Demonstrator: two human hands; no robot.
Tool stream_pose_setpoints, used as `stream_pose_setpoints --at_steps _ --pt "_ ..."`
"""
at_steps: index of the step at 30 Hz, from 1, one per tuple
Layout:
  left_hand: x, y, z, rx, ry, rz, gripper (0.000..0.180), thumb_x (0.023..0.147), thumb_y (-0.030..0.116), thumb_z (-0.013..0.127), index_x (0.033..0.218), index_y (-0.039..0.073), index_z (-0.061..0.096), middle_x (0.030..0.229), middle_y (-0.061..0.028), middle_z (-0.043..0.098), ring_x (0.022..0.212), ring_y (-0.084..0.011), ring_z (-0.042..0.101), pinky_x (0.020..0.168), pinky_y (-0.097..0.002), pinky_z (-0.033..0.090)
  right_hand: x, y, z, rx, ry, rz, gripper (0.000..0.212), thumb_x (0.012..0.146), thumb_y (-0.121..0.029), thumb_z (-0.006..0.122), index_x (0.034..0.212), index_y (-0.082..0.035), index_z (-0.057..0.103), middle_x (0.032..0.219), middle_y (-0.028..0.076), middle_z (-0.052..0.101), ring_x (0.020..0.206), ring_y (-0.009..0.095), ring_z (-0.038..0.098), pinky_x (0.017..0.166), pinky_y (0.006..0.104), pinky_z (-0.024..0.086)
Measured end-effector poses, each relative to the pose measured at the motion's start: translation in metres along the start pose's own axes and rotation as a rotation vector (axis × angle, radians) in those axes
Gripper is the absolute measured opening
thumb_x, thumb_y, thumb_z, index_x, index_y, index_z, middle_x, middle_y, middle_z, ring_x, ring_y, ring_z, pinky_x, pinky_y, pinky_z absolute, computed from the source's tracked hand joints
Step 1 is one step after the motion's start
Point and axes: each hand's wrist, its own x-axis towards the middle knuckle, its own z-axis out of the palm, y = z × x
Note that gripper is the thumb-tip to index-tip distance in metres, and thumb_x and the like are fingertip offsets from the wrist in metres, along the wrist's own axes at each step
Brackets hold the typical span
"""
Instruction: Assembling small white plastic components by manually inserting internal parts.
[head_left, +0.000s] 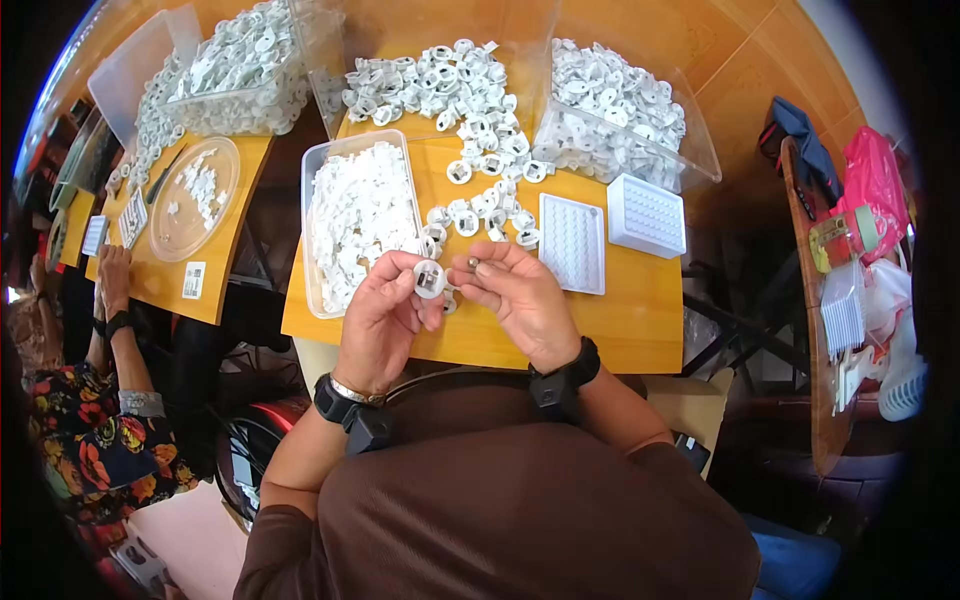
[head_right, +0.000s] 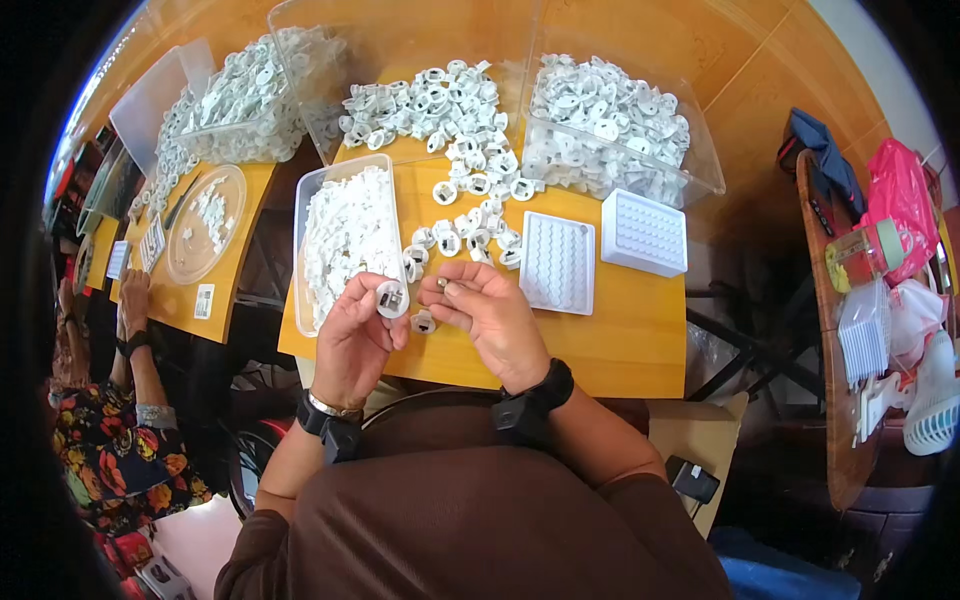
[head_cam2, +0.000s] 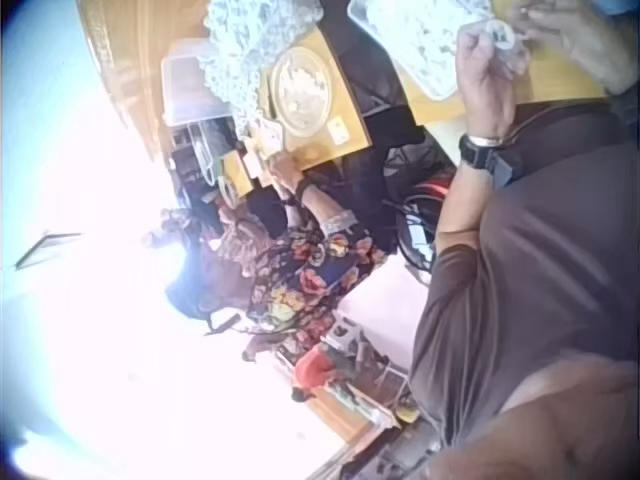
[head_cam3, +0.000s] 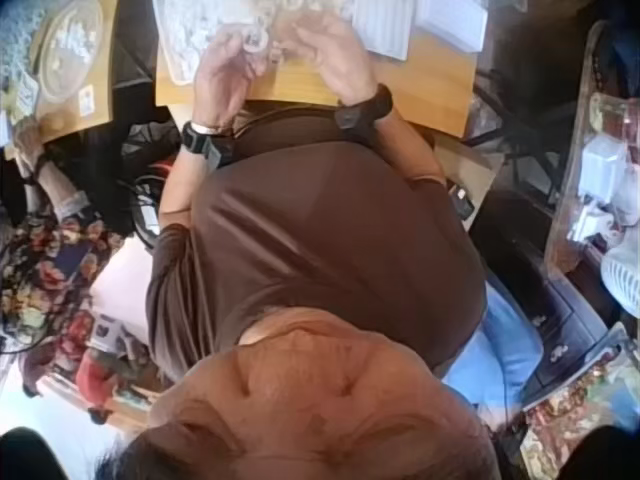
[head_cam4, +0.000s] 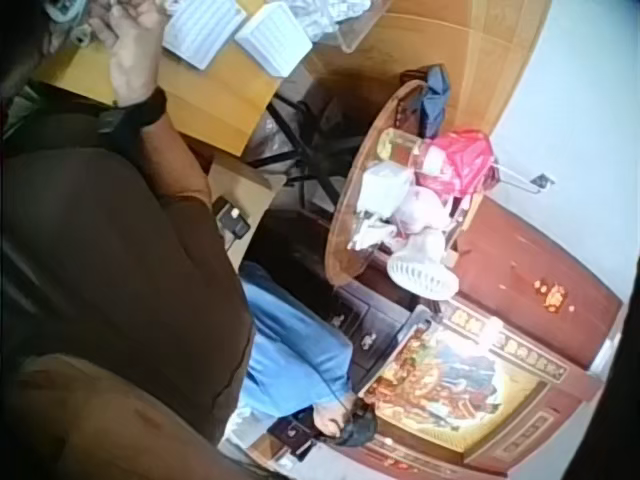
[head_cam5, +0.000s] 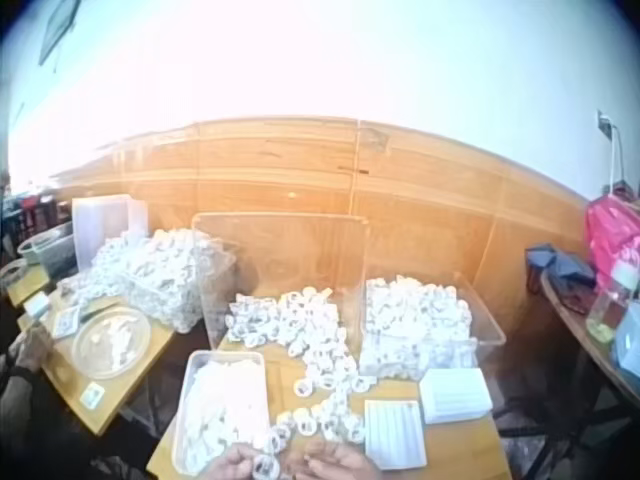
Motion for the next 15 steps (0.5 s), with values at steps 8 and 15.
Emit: stream_pose_setpoints --at_steps 8,15 --pt "0.0014 0.0007 0.0016 -0.010 0.011 -0.044 0.020 0.096 0.021 0.052 0.102 0.002 0.054 0.085 -0.0107 0.064 0.068 -0.0144 0.059 0.066 -0.0254 0.049 0.0003 0.0014 0.0053 -0.049 -0.016 -0.014 0.021 0.095 -0.005 0.052 0.115 -0.002 0.056 0.104 0.011 0.064 0.094 0.017 0.064 0.084 0.0278 0.052" --pt "0.0023 -0.0016 0.0040 -0.022 0.017 -0.044 0.021 0.096 0.021 0.052 0.103 0.001 0.054 0.085 -0.0113 0.064 0.068 -0.0149 0.059 0.065 -0.0254 0.048 -0.0010 0.0013 0.0041 -0.064 -0.030 -0.061 0.020 0.096 -0.007 0.052 0.114 -0.002 0.058 0.101 0.009 0.065 0.090 0.015 0.064 0.082 0.0278 0.052"
